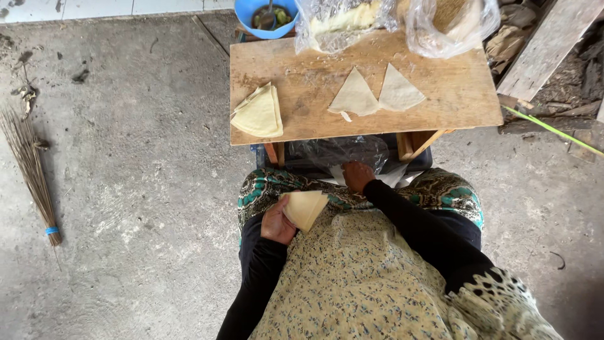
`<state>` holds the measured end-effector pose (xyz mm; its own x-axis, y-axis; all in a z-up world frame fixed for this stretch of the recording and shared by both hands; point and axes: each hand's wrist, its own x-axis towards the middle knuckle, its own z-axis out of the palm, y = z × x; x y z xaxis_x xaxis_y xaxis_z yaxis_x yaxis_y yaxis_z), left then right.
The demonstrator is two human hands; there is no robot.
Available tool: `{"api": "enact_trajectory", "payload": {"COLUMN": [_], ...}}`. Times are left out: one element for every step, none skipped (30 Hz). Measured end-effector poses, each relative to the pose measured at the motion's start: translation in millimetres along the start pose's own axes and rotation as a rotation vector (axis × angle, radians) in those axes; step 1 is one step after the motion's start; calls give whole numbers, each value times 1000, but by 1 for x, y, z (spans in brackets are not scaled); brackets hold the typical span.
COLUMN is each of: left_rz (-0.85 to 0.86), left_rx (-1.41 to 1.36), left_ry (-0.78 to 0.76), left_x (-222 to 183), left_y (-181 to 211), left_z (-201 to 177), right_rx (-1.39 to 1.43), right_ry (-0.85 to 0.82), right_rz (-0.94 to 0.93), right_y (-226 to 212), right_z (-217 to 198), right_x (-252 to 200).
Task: The person prepares food items by placing spoonfuls of filling onto thin pastry sheets on a wooden board and folding the sheets into triangular shapes.
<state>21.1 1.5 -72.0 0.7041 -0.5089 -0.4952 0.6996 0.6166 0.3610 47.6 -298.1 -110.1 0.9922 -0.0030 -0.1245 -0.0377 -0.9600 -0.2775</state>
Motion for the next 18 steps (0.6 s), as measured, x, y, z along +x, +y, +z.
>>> {"api": "enact_trajectory", "payload": {"left_rz": [5,7,11,15,1,-12,-25,-19,-15,-10,-11,-12,-11,-11,-12,-14,-18,-21], "left_rx": [-21,-38,-57,-77,-71,-64,-55,-53,-49,-46,-59,-72,-86,-77,-71,-65,-61,-58], "left_ry": [-9,-9,-9,-9,-28,-47,-68,-47,-33,-20,-31,-43,-57,-58,-58,-58,-58,-59], "left_x": [3,4,6,6,6,5,3,1,3,4,3,2,4,6,8,9,13,15], "left_y": [3,4,4,5,5,4,5,6,6,7,8,9,9,10,9,8,9,8], "left_z": [-3,-6,-7,-7,-7,-7,-7,-8,-6,-5,-5,-5,-6,-6,-8,-9,-10,-10], "right_rx": [-57,-115,-174,-247,-319,-390,-342,-293,-247,-182,-120,-57,95,247,397,424,450,476], "right_ry": [6,11,15,1,-14,-29,69,166,267,277,286,294,214,132,46,10,-19,-47], "right_rz": [-29,-58,-91,-93,-98,-102,-138,-173,-202,-217,-231,-245,-168,-90,-11,-20,-29,-39], "right_y": [2,1,0,0,0,-1,-1,-1,2,5,6,7,10,14,17,20,25,28], "right_z": [8,14,18,19,19,20,21,22,20,19,17,16,13,10,3,-7,-21,-36], "right_x": [3,6,7,8,10,10,12,13,17,21,21,20,20,19,14,8,1,-7]}}
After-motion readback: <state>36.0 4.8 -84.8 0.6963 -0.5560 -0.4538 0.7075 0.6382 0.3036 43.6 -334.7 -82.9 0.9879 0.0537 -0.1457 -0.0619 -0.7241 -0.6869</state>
